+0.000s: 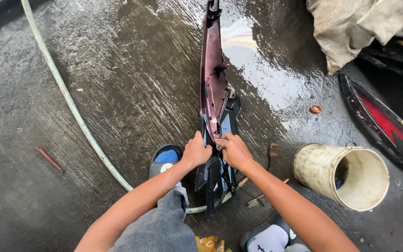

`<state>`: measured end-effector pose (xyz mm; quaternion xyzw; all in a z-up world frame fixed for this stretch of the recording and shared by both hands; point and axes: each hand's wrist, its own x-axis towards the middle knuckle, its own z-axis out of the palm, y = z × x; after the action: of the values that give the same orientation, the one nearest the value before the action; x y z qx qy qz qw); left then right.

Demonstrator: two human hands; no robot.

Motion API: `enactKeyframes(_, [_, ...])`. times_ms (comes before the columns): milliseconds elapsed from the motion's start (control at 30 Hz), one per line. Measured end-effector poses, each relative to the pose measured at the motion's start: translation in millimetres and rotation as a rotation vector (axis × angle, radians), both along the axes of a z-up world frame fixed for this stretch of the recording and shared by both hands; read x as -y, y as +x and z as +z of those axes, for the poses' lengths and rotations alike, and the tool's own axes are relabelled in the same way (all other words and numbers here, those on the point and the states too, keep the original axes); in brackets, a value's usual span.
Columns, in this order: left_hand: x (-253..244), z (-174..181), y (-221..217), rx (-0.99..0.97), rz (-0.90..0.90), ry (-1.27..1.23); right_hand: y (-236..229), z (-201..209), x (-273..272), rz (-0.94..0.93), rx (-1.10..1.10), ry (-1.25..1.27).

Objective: Cleaning and wiping down motorcycle fairings using a cloth and a bucket of water

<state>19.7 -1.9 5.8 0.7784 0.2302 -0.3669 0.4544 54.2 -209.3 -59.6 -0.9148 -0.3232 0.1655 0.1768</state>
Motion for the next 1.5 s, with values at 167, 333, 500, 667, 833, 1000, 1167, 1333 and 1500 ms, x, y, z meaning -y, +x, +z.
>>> enactKeyframes(167, [-1,1,0,0.019,-0.002,-0.002,19,8,-41,-0.264,-0.149,0.108])
enactKeyframes(333, [-1,-3,1,0.021,0.003,0.006,22,14,-61,-0.462,-0.208,0.266])
enactKeyframes(500, [-3,15,6,0.011,0.005,-0.016,19,37,-33,-0.243,-0.261,0.147])
enactKeyframes(667, [-4,13,3,0.025,0.014,-0.043,47,38,-46,-0.416,-0.417,0.104])
enactKeyframes(833, [-4,17,6,0.042,0.022,-0.046,42,5,-63,-0.197,-0.03,0.153])
enactKeyframes(1000, [-5,3,5,0.042,-0.008,-0.014,70,-24,-78,-0.165,0.34,0.122])
enactKeyframes(1167, [-3,6,2,0.026,0.005,-0.006,79,-28,-84,-0.228,0.242,0.19])
enactKeyframes(1333, [-2,-2,5,0.032,-0.029,0.024,63,-26,-67,-0.117,0.295,0.185])
enactKeyframes(1500, [-1,2,6,0.043,-0.01,0.01,120,-43,-84,-0.175,0.181,0.142])
